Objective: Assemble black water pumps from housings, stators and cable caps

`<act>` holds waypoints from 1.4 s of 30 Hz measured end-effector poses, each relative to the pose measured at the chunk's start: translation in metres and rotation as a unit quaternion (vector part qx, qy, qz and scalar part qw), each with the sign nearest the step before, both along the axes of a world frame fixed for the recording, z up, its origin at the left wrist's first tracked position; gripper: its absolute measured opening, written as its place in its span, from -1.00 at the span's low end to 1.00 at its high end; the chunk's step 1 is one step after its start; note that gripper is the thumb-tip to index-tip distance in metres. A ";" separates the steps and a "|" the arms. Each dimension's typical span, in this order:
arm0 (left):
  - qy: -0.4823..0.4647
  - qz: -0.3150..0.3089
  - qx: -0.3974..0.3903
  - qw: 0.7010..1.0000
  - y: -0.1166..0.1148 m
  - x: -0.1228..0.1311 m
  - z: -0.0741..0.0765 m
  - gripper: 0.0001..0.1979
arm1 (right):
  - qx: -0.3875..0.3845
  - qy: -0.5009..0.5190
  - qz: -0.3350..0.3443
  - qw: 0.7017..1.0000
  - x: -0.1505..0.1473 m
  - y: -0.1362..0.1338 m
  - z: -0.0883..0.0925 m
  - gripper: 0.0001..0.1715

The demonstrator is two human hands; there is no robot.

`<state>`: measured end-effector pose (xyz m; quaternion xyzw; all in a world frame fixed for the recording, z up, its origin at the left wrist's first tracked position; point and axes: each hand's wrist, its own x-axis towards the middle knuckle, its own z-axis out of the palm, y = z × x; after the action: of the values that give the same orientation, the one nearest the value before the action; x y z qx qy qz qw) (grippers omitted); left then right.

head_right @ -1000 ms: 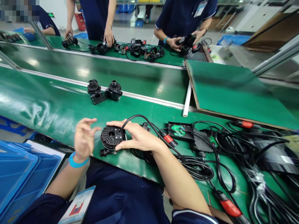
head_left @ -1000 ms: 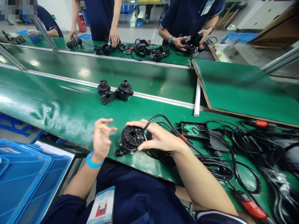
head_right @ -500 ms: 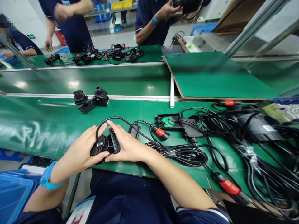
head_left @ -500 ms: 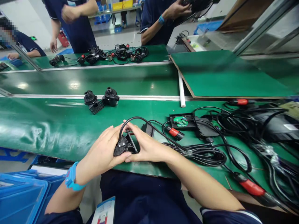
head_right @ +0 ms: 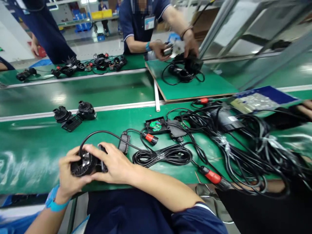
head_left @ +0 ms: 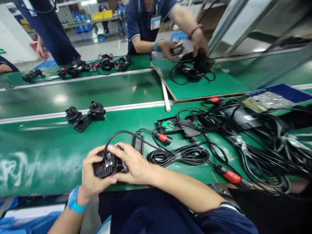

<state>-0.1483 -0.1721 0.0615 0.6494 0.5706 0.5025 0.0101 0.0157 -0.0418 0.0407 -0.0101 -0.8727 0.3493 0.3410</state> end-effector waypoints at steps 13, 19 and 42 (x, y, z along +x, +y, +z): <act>0.084 -0.060 -0.103 0.989 -0.018 -0.023 -0.012 -0.22 | 0.076 0.086 -0.044 0.992 0.052 -0.014 -0.024 -0.07; 0.399 -0.089 -0.179 0.895 -0.004 -0.058 0.037 -0.38 | 0.144 0.060 -0.255 0.954 0.175 0.005 -0.020 -0.40; 0.312 -0.135 -0.147 0.929 0.141 0.037 -0.033 -0.37 | 0.141 -0.462 -0.566 0.668 0.203 0.058 0.022 -0.61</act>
<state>-0.1108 -0.0313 0.0285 0.8355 0.5193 0.1794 -0.0055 0.2189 0.0161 0.0624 -0.6139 -0.7842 -0.0877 0.0239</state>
